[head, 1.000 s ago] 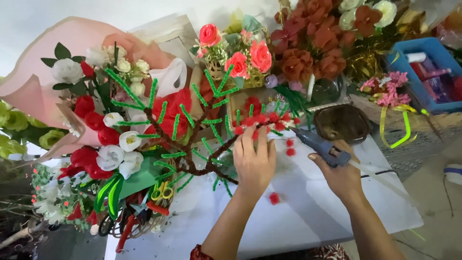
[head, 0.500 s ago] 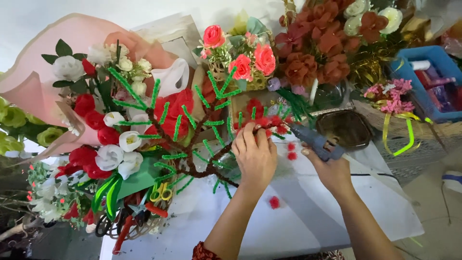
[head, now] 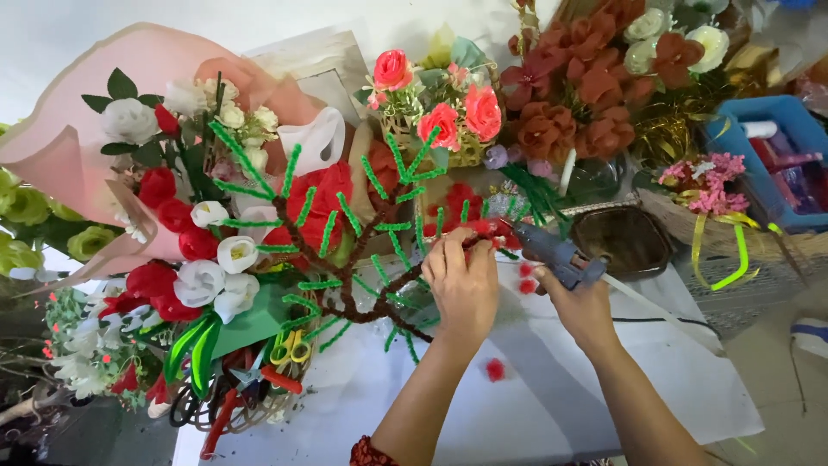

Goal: The person uses a hot glue gun to attach small red pom-poms to a brown pipe cleaner branch structure with green pipe cleaner leaves. The person repeatedly applies glue and presses the pom-poms onto the branches to create a decorative tree.

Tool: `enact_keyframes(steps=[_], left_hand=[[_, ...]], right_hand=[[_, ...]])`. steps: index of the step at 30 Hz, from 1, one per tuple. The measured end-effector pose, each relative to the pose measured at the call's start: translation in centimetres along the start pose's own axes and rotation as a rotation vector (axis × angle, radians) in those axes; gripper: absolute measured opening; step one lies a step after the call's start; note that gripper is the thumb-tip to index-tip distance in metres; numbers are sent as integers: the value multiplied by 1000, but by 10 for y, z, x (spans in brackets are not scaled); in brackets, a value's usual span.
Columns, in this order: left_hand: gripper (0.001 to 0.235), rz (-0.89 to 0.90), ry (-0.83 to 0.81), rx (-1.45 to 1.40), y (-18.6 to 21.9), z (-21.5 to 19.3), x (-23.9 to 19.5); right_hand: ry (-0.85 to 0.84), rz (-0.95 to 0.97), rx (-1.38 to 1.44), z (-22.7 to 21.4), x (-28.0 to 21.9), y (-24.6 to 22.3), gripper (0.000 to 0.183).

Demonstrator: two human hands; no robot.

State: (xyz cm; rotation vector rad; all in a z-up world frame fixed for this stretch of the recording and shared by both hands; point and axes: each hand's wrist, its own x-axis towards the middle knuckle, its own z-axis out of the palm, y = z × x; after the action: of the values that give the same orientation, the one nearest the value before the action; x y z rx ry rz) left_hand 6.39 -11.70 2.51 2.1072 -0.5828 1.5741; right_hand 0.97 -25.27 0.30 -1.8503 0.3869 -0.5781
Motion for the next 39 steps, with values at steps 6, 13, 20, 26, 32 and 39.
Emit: enact_keyframes(steps=[6,13,20,26,32,39], left_hand=[[12,7,44,-1,5,1,3],[6,83,17,1,0,12,-10],[4,115,14,10,0,1,-2],[6,72,10,7,-4,-2,-2],[24,9,-16,-25,-8,-6,-8],[23,-26,10,-20,-12,-18,-12]], right_hand=[[-21,23,58,0,-5,-10,41],[-35,14,11,-3,-8,-21,38],[-41,11,7,-3,-13,-38,41],[-11,94,-75,-2,-9,-33,41],[-6,71,-64,-5,-8,-13,36],[-10,-58,29,-13,-22,-53,27]])
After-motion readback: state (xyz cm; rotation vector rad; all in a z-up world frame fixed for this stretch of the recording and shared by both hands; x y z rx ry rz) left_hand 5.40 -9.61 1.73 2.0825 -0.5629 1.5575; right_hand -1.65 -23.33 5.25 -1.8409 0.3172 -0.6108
